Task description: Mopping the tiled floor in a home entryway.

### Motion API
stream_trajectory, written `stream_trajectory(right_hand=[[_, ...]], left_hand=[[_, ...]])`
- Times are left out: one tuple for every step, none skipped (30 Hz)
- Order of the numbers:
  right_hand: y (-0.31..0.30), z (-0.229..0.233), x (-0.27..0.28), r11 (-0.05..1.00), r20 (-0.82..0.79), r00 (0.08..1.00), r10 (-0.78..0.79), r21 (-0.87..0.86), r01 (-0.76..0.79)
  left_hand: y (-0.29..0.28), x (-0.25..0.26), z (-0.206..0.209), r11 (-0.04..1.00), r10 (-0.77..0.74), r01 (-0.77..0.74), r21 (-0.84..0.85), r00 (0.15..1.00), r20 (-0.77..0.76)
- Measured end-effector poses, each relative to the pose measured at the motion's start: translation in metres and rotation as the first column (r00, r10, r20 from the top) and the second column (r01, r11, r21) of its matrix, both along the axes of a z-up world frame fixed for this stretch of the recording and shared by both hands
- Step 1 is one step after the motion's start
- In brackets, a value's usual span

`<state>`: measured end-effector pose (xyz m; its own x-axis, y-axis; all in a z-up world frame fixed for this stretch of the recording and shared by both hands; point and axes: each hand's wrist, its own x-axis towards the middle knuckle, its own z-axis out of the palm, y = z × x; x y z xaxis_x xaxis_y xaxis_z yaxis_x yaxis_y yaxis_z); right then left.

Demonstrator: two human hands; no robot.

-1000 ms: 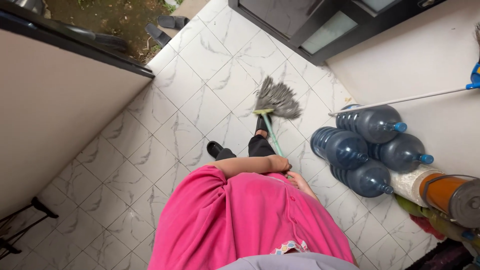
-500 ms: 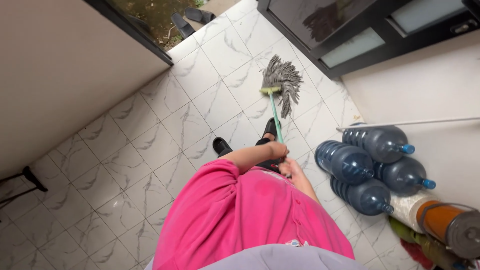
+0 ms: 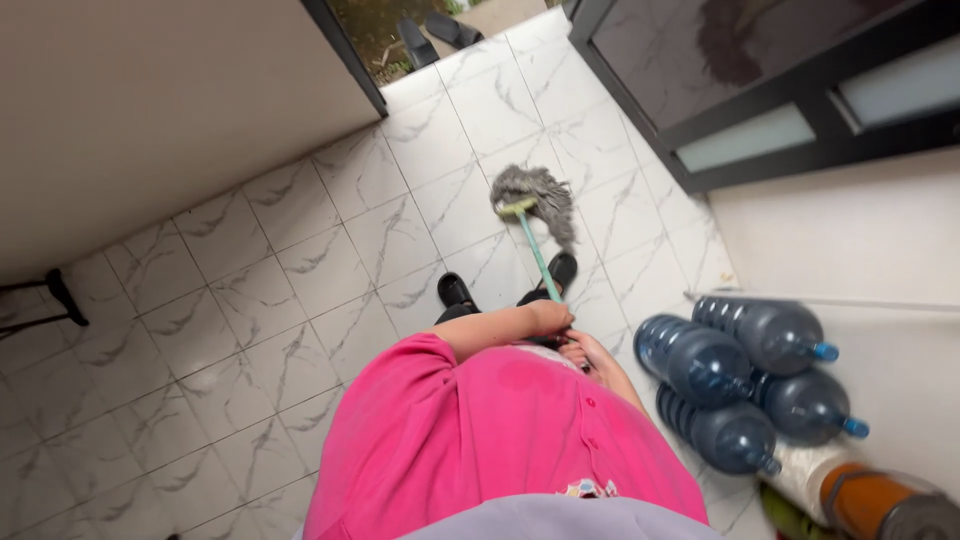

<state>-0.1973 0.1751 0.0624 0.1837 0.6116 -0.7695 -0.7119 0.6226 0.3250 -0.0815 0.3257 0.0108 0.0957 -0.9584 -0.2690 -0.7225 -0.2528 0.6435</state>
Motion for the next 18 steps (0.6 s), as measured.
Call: stream_trajectory(right_hand=[[0.009,0.000,0.021,1.000,0.010,1.000,0.015,-0.006,-0.015],[0.020,0.002,0.033,0.997,0.008,0.998,0.057,-0.046,-0.057],[0.030,0.003,0.045,0.991,0.004,0.995,0.099,-0.086,-0.098],[0.039,0.009,0.053,0.990,0.008,0.994,0.111,-0.089,-0.110],[0.047,0.014,0.061,0.980,-0.016,0.991,0.136,-0.141,-0.137],[0.057,0.020,0.071,0.969,-0.040,0.988,0.152,-0.193,-0.157],[0.053,0.018,0.068,0.967,-0.034,0.987,0.158,-0.195,-0.161],[0.050,0.016,0.061,0.983,-0.051,0.988,0.145,-0.111,-0.150],[0.046,0.014,0.055,0.990,-0.070,0.989,0.133,-0.026,-0.135],[0.045,0.018,0.043,0.989,-0.066,0.988,0.141,-0.027,-0.143],[0.044,0.021,0.031,0.912,0.014,0.946,0.323,-0.273,-0.307],[0.041,0.024,0.020,0.753,0.049,0.861,0.506,-0.511,-0.414],[0.043,0.050,0.015,0.748,0.054,0.855,0.516,-0.515,-0.419],[0.045,0.076,0.009,0.540,0.164,0.597,0.785,-0.652,-0.532],[0.045,0.103,0.004,0.305,0.201,0.245,0.948,-0.786,-0.537],[0.048,0.103,0.007,0.299,0.200,0.236,0.951,-0.788,-0.538],[0.050,0.102,0.010,0.381,0.219,0.336,0.916,-0.738,-0.557],[0.054,0.101,0.008,0.464,0.229,0.436,0.870,-0.679,-0.570]], left_hand=[[0.007,0.015,0.005,1.000,0.015,-0.015,-0.006,1.000,0.010],[0.016,0.021,0.012,0.997,0.070,-0.070,0.030,0.997,0.026],[0.024,0.027,0.018,0.990,0.124,-0.127,0.065,0.991,0.044],[0.032,0.030,0.014,0.988,0.136,-0.139,0.062,0.989,0.049],[0.039,0.035,0.010,0.980,0.196,-0.196,0.040,0.981,0.014],[0.046,0.041,0.007,0.969,0.247,-0.246,0.020,0.969,-0.021],[0.050,0.043,0.018,0.968,0.252,-0.252,0.016,0.968,-0.015],[0.054,0.040,0.029,0.970,0.242,-0.242,0.000,0.969,-0.042],[0.059,0.038,0.041,0.972,0.231,-0.233,-0.018,0.970,-0.069],[0.058,0.028,0.044,0.970,0.239,-0.241,-0.020,0.969,-0.065],[0.057,0.017,0.048,0.980,0.198,-0.198,0.011,0.976,-0.088],[0.054,0.006,0.051,0.987,0.160,-0.157,0.040,0.981,-0.111],[0.055,-0.001,0.057,0.985,0.171,-0.167,0.037,0.980,-0.105],[0.055,-0.009,0.063,0.992,0.122,-0.119,0.047,0.988,-0.091],[0.054,-0.017,0.069,0.996,0.074,-0.069,0.058,0.994,-0.077],[0.059,-0.016,0.073,0.995,0.083,-0.079,0.055,0.994,-0.075],[0.063,-0.015,0.077,0.998,0.063,-0.062,0.013,0.995,-0.082],[0.069,-0.020,0.082,0.999,0.043,-0.046,-0.026,0.995,-0.095]])
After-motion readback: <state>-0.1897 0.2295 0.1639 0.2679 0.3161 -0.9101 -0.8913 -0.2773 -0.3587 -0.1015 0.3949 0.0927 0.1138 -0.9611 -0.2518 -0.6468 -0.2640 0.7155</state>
